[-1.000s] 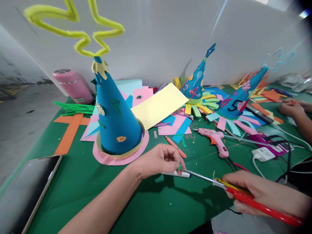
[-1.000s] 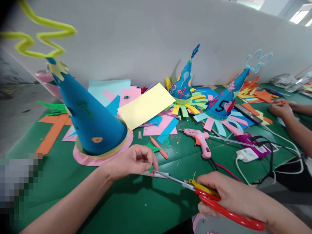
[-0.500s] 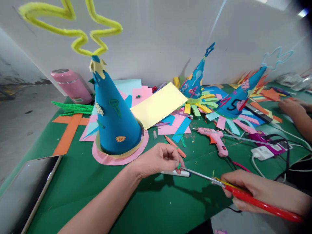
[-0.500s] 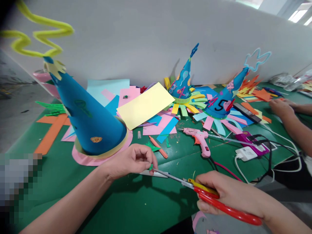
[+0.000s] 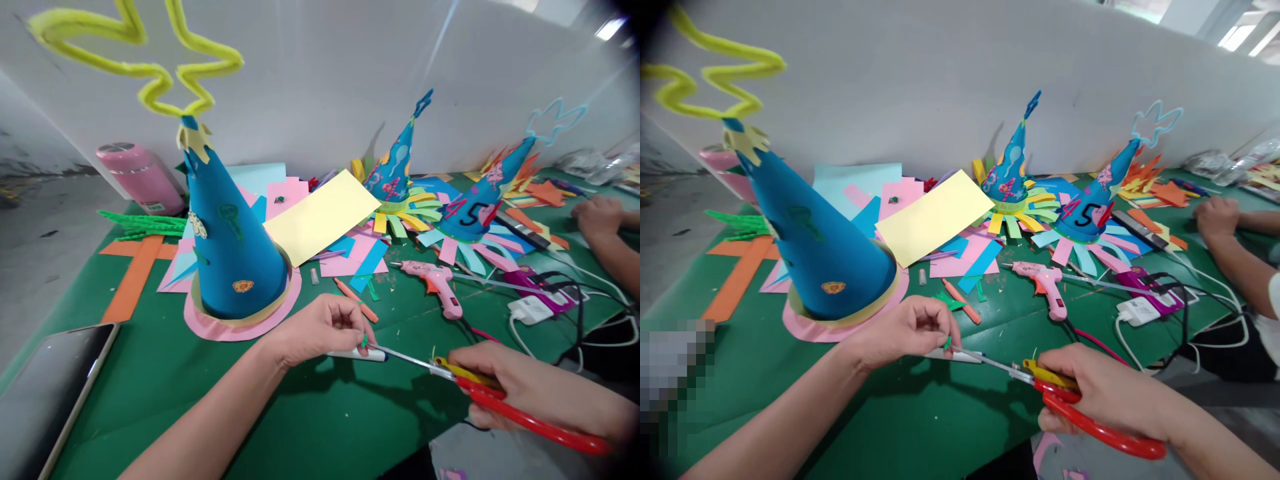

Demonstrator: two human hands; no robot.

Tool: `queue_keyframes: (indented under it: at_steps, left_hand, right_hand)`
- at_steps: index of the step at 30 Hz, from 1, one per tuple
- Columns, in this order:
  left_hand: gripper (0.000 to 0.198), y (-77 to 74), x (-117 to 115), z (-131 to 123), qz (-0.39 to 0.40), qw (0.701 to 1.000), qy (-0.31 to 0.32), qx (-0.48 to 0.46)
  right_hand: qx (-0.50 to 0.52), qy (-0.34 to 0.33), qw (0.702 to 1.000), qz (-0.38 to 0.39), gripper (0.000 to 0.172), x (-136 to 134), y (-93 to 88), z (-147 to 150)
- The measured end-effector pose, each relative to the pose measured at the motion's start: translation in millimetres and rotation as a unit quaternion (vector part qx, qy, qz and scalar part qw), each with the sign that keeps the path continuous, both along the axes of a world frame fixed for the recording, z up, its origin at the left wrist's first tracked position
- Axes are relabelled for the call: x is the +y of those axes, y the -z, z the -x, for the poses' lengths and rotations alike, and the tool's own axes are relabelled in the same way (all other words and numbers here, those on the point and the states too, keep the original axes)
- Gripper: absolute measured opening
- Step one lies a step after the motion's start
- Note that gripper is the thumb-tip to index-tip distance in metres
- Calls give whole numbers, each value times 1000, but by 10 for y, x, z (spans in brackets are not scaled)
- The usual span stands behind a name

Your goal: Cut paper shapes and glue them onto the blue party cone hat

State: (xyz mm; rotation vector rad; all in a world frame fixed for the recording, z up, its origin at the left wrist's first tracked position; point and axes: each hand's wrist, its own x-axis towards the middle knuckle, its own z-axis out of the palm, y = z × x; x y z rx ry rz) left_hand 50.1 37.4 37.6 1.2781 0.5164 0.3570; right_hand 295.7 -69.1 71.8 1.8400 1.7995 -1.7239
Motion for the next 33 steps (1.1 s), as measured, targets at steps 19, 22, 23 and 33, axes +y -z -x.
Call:
queue_keyframes:
  at_steps: [19, 22, 23, 33]
  left_hand:
    - [14, 24, -214, 6, -40, 929, -366, -32]
    - [12, 54, -321, 32, -45, 912, -408, -12]
    - [13, 69, -346, 42, -45, 905, -423, -3]
    - [11, 292, -399, 78, -60, 881, -467, 40]
  right_hand:
    - [174, 259, 886, -343, 20, 434, 472, 665]
    - [231, 261, 864, -364, 21, 632, 492, 988]
    - [245, 267, 859, -362, 22, 678, 498, 1072]
    - [271, 256, 859, -351, 23, 780, 783, 1326]
